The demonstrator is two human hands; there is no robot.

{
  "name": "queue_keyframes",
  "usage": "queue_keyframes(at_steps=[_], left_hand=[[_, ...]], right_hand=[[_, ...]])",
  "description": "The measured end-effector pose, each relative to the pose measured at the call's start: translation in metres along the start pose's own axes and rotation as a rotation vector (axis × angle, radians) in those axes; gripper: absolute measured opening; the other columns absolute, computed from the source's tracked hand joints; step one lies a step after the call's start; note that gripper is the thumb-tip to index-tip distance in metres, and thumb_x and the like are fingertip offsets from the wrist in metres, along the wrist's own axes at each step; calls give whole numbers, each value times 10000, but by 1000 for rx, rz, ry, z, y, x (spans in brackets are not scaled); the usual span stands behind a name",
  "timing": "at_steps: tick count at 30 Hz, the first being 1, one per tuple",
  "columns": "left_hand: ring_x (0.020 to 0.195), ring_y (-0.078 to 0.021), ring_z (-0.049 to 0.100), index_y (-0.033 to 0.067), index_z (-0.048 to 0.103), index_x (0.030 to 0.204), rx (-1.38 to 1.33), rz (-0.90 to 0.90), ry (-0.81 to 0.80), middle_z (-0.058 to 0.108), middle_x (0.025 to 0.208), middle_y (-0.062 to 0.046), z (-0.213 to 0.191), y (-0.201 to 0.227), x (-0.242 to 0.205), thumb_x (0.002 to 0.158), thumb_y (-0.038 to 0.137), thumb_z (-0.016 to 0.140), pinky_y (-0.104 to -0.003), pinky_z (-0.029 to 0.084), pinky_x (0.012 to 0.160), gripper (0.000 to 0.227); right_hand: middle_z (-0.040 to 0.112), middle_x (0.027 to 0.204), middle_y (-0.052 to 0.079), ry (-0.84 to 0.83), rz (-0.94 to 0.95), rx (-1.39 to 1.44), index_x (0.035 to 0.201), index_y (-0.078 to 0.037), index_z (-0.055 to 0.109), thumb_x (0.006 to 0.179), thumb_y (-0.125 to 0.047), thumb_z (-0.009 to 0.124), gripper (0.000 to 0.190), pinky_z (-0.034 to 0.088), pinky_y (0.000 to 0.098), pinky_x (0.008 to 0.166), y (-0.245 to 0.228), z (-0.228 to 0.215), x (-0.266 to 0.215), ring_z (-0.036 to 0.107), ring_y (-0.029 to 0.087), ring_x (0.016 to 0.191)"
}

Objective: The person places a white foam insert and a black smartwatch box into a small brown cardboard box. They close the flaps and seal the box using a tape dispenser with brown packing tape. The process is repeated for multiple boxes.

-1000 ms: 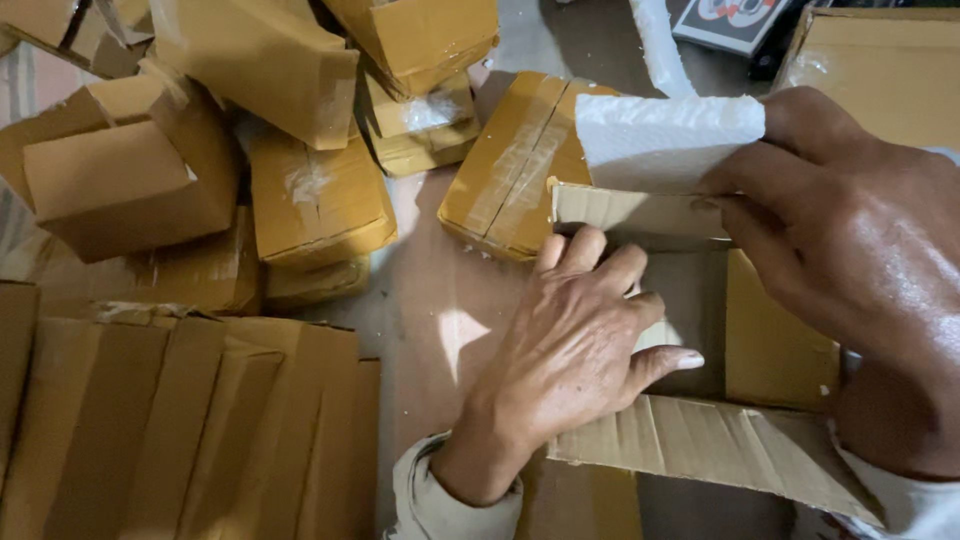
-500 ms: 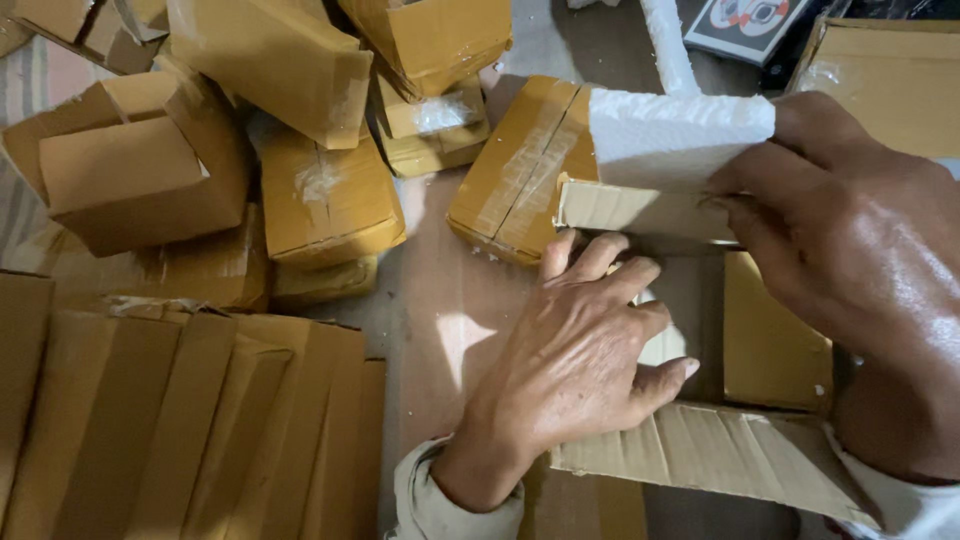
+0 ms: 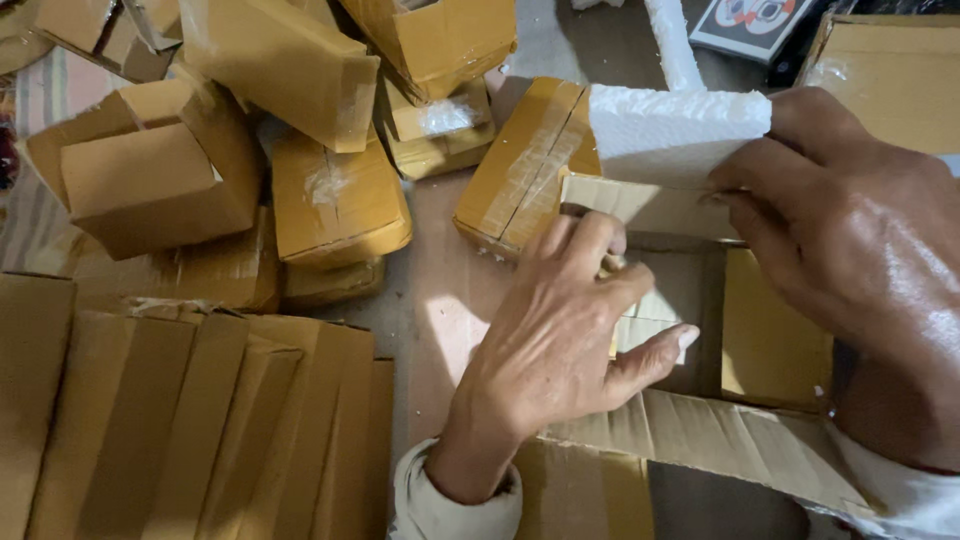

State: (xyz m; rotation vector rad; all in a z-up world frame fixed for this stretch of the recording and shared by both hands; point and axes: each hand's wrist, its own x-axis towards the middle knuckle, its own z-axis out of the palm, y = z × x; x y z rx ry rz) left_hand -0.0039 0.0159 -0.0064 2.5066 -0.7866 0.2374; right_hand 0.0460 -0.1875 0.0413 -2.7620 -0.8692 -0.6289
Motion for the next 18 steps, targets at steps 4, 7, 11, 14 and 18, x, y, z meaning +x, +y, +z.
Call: queue_keyframes(at_steps=[4,7,11,14,18], left_hand=[[1038,-271,487,84,766,1013,83,-89,-136,515,1026,-99,2,-1,1,864,417,808,-437,452,946,366],[1043,-291,504,13,632,1050,256,-197,186,525,1066,-141,-5,-6,-2,670,526,885,-516,444,954,687],[1114,-333,502,-30,447,1350,88,-444,5,518,1180,-187,-14,-8,2,575,653,896,-501,455,971,1126],[1158,-380,505,-67,296,1489,112,-426,-110,521,1270,-235,-17,-6,3,593,652,899,-511,447,968,1298],[1074,-372,576,-130,167,1541,112,-437,89,563,1187,-255,-12,12,3,686,568,853,-500,473,977,1299]], right_hand=[[706,1024,120,-17,-19,-86,964,-77,793,817,-99,813,151,576,375,611,-8,-2,1,727,266,740],[693,1029,173,21,65,-20,974,-12,774,861,-57,811,128,575,386,623,-8,-2,-2,710,296,699],[654,1080,223,141,146,157,1068,62,695,895,79,701,174,566,361,701,-11,-9,-18,712,325,840],[644,1135,199,171,258,366,1201,99,607,1064,82,613,139,564,308,755,-26,-13,-30,725,276,948],[650,1121,213,150,114,76,1086,72,679,891,59,706,198,574,379,790,-46,-35,-27,719,322,975]])
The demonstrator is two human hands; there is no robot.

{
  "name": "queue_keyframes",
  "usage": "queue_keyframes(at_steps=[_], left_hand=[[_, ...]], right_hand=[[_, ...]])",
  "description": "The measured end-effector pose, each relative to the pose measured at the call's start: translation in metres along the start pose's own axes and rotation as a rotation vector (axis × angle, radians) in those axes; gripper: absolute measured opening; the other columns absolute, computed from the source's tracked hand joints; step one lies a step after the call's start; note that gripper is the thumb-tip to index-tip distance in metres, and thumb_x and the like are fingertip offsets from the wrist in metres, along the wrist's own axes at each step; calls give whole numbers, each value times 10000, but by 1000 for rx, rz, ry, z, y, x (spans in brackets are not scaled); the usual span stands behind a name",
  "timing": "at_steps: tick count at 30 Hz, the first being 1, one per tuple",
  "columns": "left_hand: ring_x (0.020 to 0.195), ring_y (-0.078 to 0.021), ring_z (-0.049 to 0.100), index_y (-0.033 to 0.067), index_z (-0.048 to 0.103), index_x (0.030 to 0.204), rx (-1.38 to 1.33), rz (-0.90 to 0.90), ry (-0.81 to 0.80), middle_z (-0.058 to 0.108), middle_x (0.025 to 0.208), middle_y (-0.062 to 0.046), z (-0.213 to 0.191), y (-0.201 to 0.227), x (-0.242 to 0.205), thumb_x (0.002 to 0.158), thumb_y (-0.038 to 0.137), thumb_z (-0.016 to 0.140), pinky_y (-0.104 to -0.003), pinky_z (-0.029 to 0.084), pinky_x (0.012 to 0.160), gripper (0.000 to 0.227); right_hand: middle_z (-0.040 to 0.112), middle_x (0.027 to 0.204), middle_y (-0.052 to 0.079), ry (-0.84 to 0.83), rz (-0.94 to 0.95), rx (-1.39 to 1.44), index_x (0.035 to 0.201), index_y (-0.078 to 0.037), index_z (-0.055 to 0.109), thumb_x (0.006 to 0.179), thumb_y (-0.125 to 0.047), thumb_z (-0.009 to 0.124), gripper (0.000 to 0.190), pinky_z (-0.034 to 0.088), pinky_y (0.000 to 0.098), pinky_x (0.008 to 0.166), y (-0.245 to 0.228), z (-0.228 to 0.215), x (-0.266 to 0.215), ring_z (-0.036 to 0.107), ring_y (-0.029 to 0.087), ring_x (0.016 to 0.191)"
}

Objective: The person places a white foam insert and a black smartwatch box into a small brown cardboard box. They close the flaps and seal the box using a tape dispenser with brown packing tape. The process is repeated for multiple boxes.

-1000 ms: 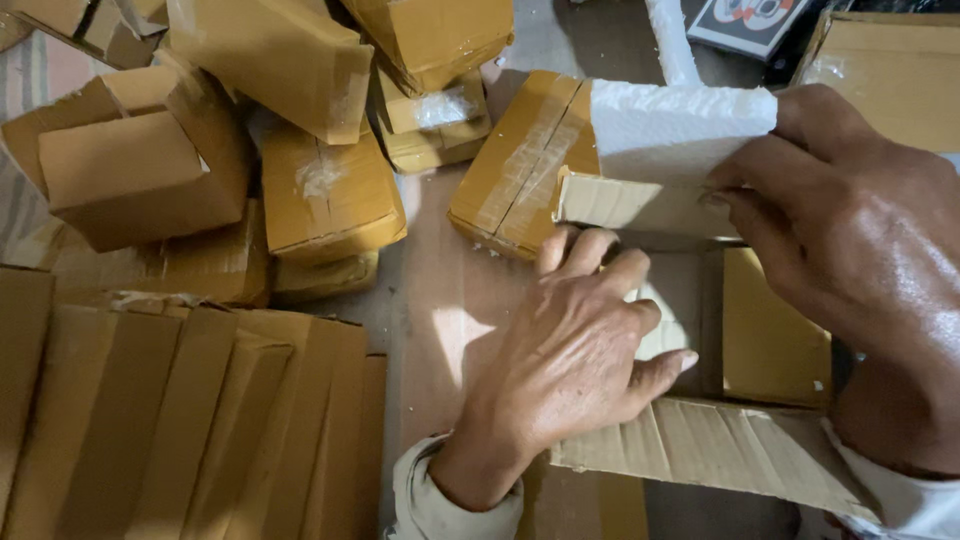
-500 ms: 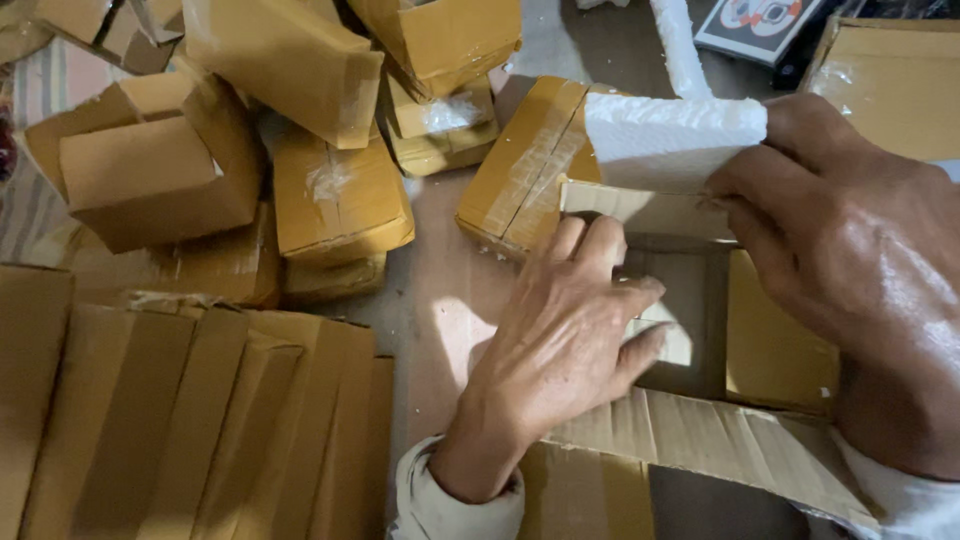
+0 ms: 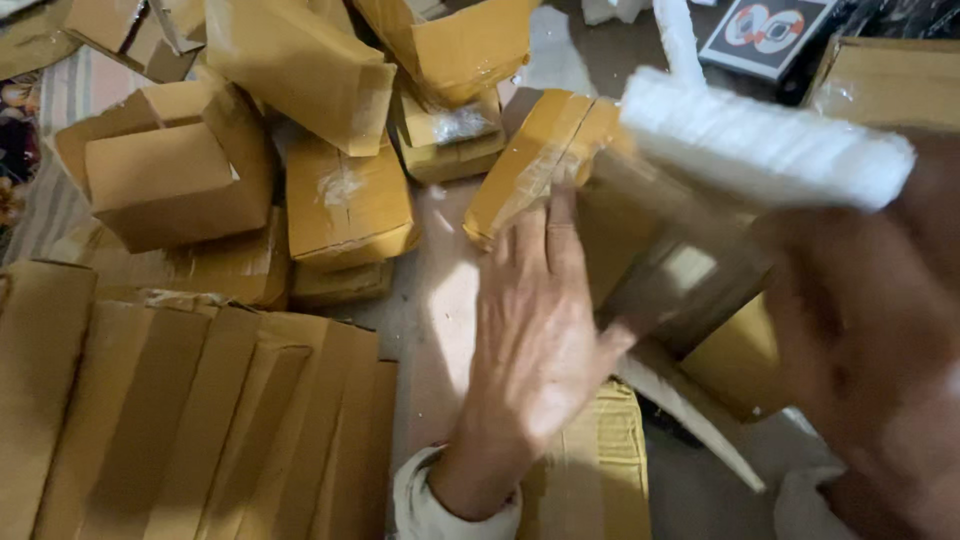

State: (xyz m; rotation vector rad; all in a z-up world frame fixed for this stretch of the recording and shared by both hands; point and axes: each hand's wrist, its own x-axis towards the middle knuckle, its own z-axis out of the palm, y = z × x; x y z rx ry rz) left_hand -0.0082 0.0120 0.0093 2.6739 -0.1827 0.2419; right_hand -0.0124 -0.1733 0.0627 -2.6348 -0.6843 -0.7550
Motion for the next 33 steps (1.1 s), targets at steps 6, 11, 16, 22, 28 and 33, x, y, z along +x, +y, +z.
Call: queue_keyframes(at_steps=[6,11,16,22,28,33], left_hand=[[1059,-307,652,-132,25,1625,-260,25,184,628,1189,-198,14,-12,0,953,365,802,-416,558,1035,1141],[1216,-494,577,-117,1,1553,-234,-108,39,414,1436,-416,11,-22,4,692,297,826,-482,494,1055,1262],[1280,-546,481,-141,9,1556,-190,21,-76,333,1507,-436,-11,-31,5,751,228,752,-487,397,1011,1156],[998,-408,734,54,184,1655,-524,-316,-241,637,1327,-285,-9,-49,8,886,113,468,-425,530,967,822],[1117,-399,682,30,336,1413,-560,-204,-164,605,1313,-279,6,-68,17,876,71,510,-427,507,1022,567],[1298,-457,497,43,524,1148,-615,260,55,493,1383,-313,10,-83,19,778,-99,554,-513,450,1066,397]], right_hand=[[644,1068,239,-19,-163,-7,1053,83,740,770,43,784,289,555,417,693,-27,-9,6,694,331,848],[645,1159,200,-15,-93,49,1071,33,732,890,75,790,195,563,371,754,-17,1,8,700,286,937],[619,1073,244,8,-50,129,1012,85,729,818,89,804,208,585,357,678,4,19,18,700,284,841],[548,1180,241,107,-10,121,1252,57,719,882,-27,867,407,615,347,716,28,73,32,704,312,957],[411,1315,300,-9,-101,-113,1354,110,563,409,-390,1013,1160,528,560,913,29,105,31,512,463,1205],[400,1392,309,-129,-29,-172,1468,80,533,456,-384,1022,1216,444,579,1011,24,114,32,438,469,1307]])
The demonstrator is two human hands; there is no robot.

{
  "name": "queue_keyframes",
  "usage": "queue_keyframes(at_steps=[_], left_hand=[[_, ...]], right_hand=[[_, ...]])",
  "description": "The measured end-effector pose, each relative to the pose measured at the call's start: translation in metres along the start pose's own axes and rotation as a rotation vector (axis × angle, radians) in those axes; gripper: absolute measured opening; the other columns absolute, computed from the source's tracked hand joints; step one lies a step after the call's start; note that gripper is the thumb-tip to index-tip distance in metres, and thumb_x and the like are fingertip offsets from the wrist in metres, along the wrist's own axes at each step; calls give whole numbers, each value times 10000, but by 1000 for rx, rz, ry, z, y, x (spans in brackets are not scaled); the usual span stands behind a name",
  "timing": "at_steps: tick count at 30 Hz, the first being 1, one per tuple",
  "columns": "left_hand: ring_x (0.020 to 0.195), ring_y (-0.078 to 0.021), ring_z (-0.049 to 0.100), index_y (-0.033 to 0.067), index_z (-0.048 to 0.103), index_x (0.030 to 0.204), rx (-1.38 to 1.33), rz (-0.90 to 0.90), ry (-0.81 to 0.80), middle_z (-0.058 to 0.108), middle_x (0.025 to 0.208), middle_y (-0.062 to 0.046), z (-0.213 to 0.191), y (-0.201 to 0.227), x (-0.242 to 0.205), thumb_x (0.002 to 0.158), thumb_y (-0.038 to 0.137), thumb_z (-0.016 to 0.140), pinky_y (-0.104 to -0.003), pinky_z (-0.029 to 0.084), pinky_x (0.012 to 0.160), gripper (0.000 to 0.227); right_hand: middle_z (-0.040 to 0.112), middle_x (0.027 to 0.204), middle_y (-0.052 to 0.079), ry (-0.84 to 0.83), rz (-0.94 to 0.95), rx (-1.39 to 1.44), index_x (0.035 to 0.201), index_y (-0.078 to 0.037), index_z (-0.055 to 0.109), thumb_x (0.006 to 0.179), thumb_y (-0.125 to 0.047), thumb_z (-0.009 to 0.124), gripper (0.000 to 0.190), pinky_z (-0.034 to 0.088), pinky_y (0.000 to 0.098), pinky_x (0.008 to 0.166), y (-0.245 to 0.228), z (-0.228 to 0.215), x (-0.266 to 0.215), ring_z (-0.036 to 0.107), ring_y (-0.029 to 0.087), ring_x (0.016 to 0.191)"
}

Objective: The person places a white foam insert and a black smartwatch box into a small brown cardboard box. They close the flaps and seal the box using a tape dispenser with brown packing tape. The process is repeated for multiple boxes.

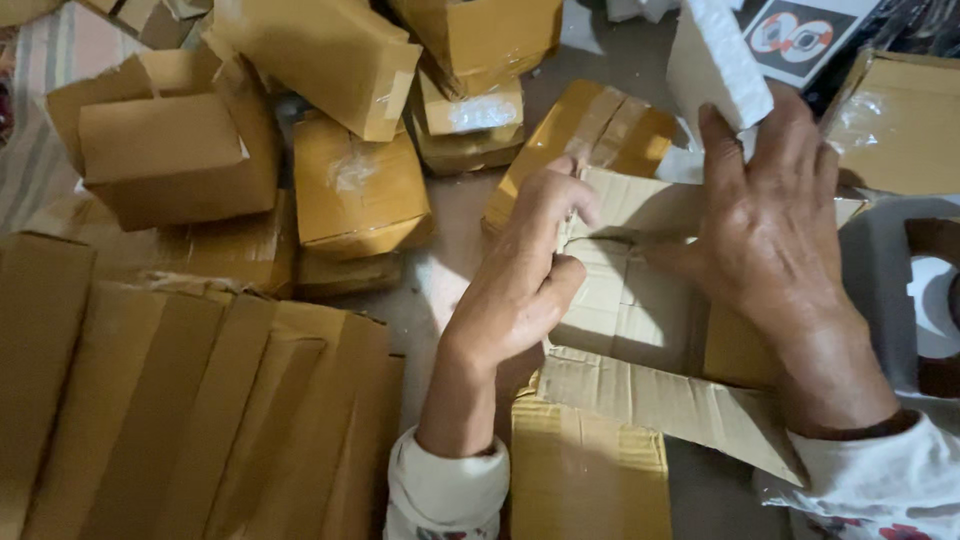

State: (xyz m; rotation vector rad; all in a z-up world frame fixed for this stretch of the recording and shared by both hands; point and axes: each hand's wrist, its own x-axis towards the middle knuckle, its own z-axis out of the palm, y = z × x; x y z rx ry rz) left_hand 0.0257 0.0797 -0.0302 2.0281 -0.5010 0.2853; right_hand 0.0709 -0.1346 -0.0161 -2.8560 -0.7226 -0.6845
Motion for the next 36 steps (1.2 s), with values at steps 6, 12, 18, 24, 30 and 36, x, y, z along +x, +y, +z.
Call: queue_keyframes(at_steps=[6,12,18,24,30,36], left_hand=[[991,-188,593,56,645,1337,-363,-15,-37,576,1405,-133,1,-31,-4,843,-147,478,-310,472,796,559],[887,-130,550,-6,633,1372,-184,-169,276,552,1403,-160,-14,-8,-11,845,-175,456,-162,460,574,581],[1319,-291,555,-60,544,1414,360,-34,539,511,1452,-211,-31,57,-25,779,-192,517,-316,531,998,649],[1357,-249,528,31,483,1509,181,147,399,539,1503,-112,-3,95,-38,1053,-96,657,-305,448,1171,505],[1358,-328,544,56,724,1239,448,98,398,554,1442,-174,14,54,-4,918,-87,676,-454,484,1198,355],[1208,-385,591,41,745,1107,465,-106,352,601,1312,-224,-14,21,-13,816,-66,670,-459,528,979,319]], right_hand=[[337,1405,411,115,-72,109,1490,94,463,467,-405,1026,1270,412,655,993,4,5,-4,398,549,1309],[366,1403,425,141,-8,67,1544,85,409,624,-474,946,1203,437,654,1036,10,-15,-11,418,518,1314],[444,1374,403,142,299,364,1559,92,402,818,-540,835,1066,507,612,1033,17,-5,-22,501,443,1277],[409,1389,365,156,213,-1,1508,128,458,919,-559,806,969,551,534,877,32,-8,-25,513,445,1289],[411,1272,336,-34,263,-55,1369,128,571,619,-637,946,1135,566,541,656,22,8,-3,519,496,1105],[435,1308,276,-44,99,-19,1299,80,644,474,-635,947,1132,561,554,842,8,15,-2,486,456,1209]])
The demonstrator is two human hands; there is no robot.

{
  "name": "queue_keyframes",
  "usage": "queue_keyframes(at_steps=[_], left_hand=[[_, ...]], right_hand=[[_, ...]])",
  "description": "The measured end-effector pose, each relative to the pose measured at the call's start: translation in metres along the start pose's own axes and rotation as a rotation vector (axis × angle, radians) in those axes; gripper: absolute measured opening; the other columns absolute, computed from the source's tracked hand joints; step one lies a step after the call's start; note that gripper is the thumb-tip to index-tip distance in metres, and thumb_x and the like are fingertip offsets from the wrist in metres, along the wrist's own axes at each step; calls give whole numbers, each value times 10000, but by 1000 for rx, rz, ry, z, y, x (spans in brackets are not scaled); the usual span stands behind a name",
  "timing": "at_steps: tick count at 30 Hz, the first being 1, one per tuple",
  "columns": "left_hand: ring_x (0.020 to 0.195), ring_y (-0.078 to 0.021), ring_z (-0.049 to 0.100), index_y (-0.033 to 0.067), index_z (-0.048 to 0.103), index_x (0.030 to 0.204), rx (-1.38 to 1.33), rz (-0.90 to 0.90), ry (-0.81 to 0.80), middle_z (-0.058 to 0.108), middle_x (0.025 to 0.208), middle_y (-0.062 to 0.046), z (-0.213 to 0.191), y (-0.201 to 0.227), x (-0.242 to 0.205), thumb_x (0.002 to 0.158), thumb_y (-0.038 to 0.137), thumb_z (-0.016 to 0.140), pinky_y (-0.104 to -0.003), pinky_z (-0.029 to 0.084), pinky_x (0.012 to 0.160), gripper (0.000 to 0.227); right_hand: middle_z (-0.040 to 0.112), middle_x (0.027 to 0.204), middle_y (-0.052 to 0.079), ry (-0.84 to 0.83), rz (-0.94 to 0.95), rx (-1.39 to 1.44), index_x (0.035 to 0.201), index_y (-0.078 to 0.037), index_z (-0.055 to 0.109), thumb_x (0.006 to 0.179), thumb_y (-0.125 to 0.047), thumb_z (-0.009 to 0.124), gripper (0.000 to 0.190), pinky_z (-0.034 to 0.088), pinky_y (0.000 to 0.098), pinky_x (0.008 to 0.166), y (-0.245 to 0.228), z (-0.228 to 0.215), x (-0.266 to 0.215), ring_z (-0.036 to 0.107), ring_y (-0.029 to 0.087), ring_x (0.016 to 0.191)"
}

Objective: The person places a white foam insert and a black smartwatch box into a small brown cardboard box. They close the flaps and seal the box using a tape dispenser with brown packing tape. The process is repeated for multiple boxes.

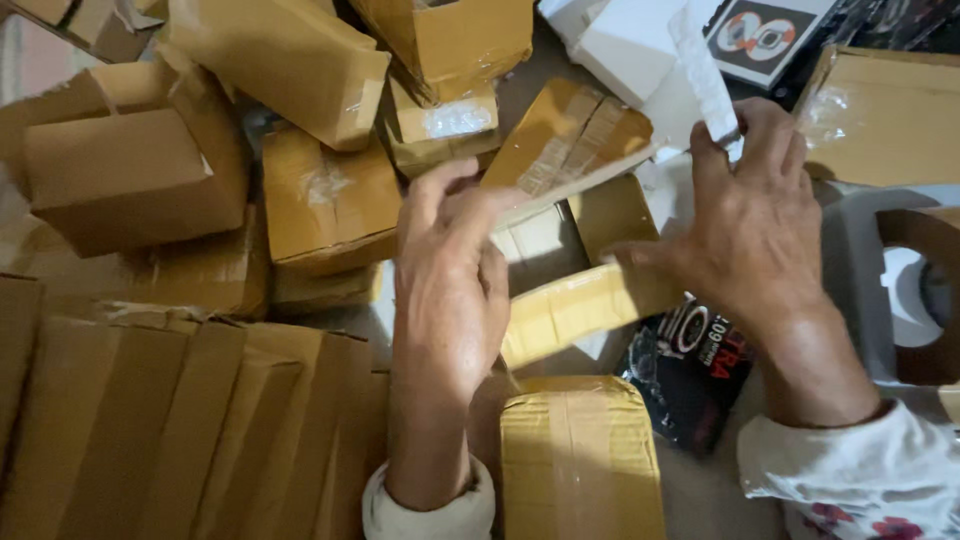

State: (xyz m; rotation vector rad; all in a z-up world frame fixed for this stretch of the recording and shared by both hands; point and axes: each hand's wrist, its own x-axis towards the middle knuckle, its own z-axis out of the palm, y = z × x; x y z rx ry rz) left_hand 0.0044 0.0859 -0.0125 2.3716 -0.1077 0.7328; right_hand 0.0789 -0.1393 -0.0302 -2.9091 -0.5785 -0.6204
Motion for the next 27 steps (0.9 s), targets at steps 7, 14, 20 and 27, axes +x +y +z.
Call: queue_keyframes(at_steps=[7,14,20,27], left_hand=[[648,-289,714,93,783,962,73,-203,-44,750,842,-140,-29,21,17,842,141,815,-407,550,624,133],[768,-169,759,42,730,1017,-187,-111,2,766,961,-126,-47,79,-19,936,59,698,-285,593,575,89],[683,-167,728,49,736,982,-184,-87,1,743,864,-104,-45,70,-12,933,85,718,-307,542,513,63],[979,-303,657,6,691,1082,102,68,129,688,1046,-133,-7,1,12,887,3,718,-436,526,864,197]], right_hand=[[478,1347,273,-150,-98,-116,1244,-4,705,376,-754,878,1160,570,524,836,5,-24,-3,519,448,1184],[558,1117,303,-66,-30,-202,1242,70,691,544,-842,765,1150,568,484,663,8,-19,-8,556,411,998],[553,1125,308,-21,-18,-73,1229,61,730,701,-690,815,922,544,523,657,17,-7,-13,579,452,1033],[690,1173,153,-189,-25,160,1061,-59,776,993,-278,564,313,548,502,870,19,-14,-10,658,371,1048]])
